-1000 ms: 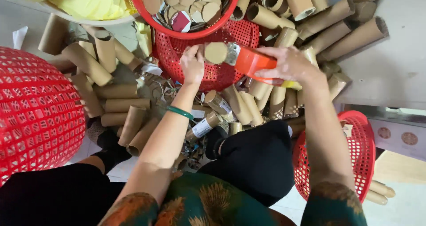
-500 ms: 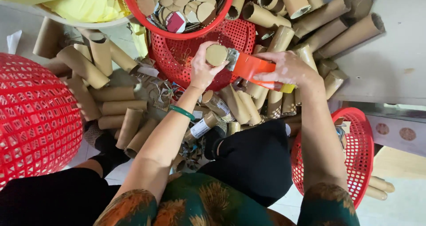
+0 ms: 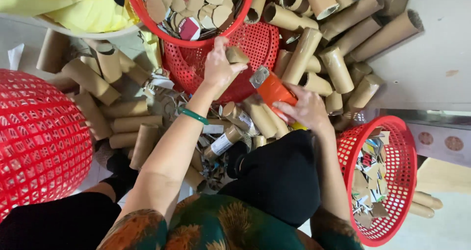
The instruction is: The recorder uses a tape dispenser to seal the ends of cardboard tubes with circular cardboard cutouts.
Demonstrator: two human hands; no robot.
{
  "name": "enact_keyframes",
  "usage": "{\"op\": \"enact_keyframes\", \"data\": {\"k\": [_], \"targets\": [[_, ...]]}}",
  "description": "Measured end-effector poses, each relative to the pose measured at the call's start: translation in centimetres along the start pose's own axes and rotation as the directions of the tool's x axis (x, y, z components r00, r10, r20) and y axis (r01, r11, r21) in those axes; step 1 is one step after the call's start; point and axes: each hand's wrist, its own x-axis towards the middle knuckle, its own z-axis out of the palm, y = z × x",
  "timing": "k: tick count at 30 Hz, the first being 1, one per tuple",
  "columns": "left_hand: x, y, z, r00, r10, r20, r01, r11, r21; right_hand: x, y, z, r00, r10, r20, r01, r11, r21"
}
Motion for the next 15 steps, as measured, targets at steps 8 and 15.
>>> {"op": "enact_keyframes", "data": {"k": [8, 15], "targets": [[-2.4, -6.4, 4.1, 0.958, 0.197, -0.209, -0.138, 0.954, 0.267, -0.9, 0.9, 2.6, 0.989, 0.110, 0.103, -0.139, 0.931, 0.337], [-5.8, -6.4, -0.2, 0.885, -0.352, 0.306, 0.464, 0.720, -0.515, -1.5, -1.0, 3.1, 0.983, -0.022, 0.181, -0.134, 0.588, 0.798]]}}
